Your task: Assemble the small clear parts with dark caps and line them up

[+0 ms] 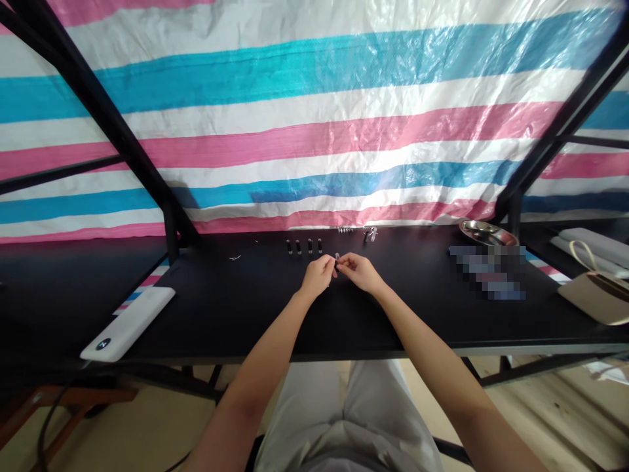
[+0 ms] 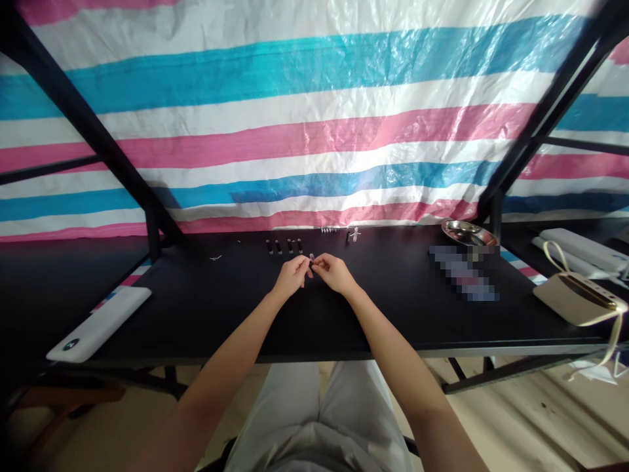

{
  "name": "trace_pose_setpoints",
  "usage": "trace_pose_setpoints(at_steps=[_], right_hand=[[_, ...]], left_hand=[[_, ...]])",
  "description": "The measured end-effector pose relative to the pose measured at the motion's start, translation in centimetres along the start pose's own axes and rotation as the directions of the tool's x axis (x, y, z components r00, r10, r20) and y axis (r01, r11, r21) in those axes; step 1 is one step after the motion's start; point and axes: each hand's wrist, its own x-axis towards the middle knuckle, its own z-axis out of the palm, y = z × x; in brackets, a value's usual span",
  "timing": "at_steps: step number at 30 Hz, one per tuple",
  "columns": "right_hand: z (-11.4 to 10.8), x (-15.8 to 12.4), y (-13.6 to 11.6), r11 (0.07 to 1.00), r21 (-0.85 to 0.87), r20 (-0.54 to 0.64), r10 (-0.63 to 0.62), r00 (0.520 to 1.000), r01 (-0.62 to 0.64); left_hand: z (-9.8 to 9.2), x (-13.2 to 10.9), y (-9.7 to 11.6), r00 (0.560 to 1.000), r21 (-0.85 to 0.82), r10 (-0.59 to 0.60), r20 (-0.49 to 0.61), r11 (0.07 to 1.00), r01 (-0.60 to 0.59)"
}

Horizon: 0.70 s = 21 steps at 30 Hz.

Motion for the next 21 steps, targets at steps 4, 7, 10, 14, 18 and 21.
trace_pose_setpoints(at_steps=[4,7,10,14,18,21], right_hand=[[-0.6,-0.1,-0.5,1.000,-0.023,0.135,0.014,0.991,-0.011],[-0.9,-0.1,-0.6,0.999,-0.002,0.248,0.031,0.968,-0.032],[-1.3,0.2,-0.7,0.998,-0.046,0.331,0.063,0.941,-0.051],[-2.7,1.4,-0.5,0.980,-0.194,0.330,0.099,0.939,-0.036],[-5.5,3.6,1.1,0.887,-0.450,0.018,0.125,0.992,-0.104],[-7.0,5.0,2.9,0.734,-0.634,-0.193,0.156,0.969,-0.244]], left_hand=[[0.0,-0.2,0.0,1.000,0.024,0.027,0.016,0.999,-0.028],[0.1,-0.2,-0.1,0.999,0.044,0.025,0.044,0.999,-0.026],[0.2,-0.2,-0.1,0.998,0.033,0.007,0.069,0.999,-0.009],[0.5,-0.3,0.1,0.996,-0.019,0.024,0.086,1.000,-0.022],[0.6,-0.2,0.0,0.998,0.007,0.052,0.041,0.999,-0.052],[0.5,-0.2,-0.2,0.998,0.066,0.050,0.032,0.996,-0.052]])
